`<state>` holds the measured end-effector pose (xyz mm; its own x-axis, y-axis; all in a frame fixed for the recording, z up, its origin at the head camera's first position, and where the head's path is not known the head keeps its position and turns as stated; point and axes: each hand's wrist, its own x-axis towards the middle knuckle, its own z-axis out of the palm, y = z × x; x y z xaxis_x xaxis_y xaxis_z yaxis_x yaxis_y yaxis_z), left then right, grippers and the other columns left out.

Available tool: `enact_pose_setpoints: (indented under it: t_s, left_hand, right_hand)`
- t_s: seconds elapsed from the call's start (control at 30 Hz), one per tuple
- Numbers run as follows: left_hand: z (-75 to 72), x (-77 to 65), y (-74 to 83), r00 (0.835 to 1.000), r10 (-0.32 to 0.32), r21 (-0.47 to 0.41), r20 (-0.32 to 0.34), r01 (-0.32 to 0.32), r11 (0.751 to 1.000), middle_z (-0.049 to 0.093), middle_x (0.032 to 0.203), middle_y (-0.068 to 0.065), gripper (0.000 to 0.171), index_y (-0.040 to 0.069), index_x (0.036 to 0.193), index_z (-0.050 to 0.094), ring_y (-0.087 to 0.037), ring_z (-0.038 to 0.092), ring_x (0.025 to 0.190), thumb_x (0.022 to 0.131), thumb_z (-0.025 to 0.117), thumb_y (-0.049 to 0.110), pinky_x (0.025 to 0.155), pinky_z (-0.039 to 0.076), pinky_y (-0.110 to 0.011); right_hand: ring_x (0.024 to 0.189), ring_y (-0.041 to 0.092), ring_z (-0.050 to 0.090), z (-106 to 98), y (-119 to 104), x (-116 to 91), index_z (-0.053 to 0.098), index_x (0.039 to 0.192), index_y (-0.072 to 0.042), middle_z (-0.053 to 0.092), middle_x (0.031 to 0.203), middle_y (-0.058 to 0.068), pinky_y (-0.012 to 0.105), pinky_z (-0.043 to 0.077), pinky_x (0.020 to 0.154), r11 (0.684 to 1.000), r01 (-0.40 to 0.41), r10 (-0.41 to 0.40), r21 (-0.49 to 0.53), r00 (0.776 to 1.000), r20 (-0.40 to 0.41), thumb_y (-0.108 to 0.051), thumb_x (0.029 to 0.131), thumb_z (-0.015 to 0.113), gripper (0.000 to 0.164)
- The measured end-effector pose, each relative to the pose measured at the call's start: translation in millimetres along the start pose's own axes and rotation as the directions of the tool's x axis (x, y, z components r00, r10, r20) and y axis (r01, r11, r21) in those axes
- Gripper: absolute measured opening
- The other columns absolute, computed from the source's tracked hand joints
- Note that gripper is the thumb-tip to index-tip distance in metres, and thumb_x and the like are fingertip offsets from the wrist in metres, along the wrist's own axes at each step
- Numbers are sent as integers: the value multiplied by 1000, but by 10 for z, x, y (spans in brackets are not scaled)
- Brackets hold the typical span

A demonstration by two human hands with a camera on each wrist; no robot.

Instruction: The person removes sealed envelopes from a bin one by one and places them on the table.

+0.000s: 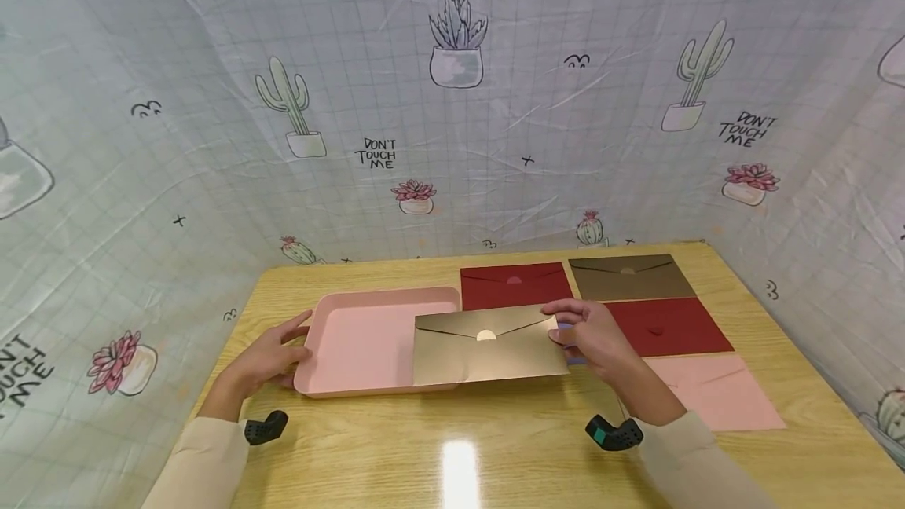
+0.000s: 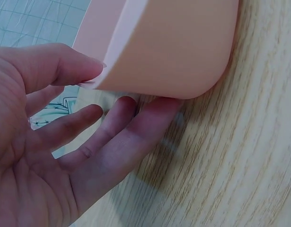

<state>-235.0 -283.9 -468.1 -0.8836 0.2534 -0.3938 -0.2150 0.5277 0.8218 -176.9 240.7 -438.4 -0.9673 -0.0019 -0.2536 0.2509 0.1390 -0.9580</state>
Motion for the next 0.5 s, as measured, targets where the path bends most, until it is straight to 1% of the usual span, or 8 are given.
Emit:
enact_pose_setpoints:
  t_s: [0.17,0.27,0.37,0.5]
  left_hand:
    - [13,14,-11,1000,-1,11,-6,1,1000,16,171,-31,85,21,170,5,-33,68,113,103,56,9,75,64,-44]
    - [17,14,-11,1000,-5,20,-18,5,1000,17,170,-32,85,21,170,7,-32,67,113,102,56,8,74,63,-44]
    - [28,14,-14,1000,-7,12,-19,8,1000,16,171,-31,85,22,170,9,-32,67,113,101,57,7,74,64,-44]
    - [34,27,-27,1000,1,-20,3,-1,1000,13,172,-30,85,23,170,9,-34,67,117,102,56,6,76,64,-45]
  right_hand:
    - [74,12,55,-48,41,-32,64,134,0,58,86,-7,27,50,59,999,0,0,-32,1000,-19,1,96,67,38]
    - [77,12,57,-77,65,-52,63,134,1,58,87,-6,27,52,60,999,7,-7,-47,1000,-11,1,96,66,38]
    - [77,12,57,-116,93,-75,63,135,3,58,89,-6,27,53,61,998,17,-17,-54,1000,-2,2,96,66,39]
    - [78,13,57,-178,141,-99,63,135,3,60,92,-5,27,52,62,998,15,-15,-59,1000,-8,2,96,66,39]
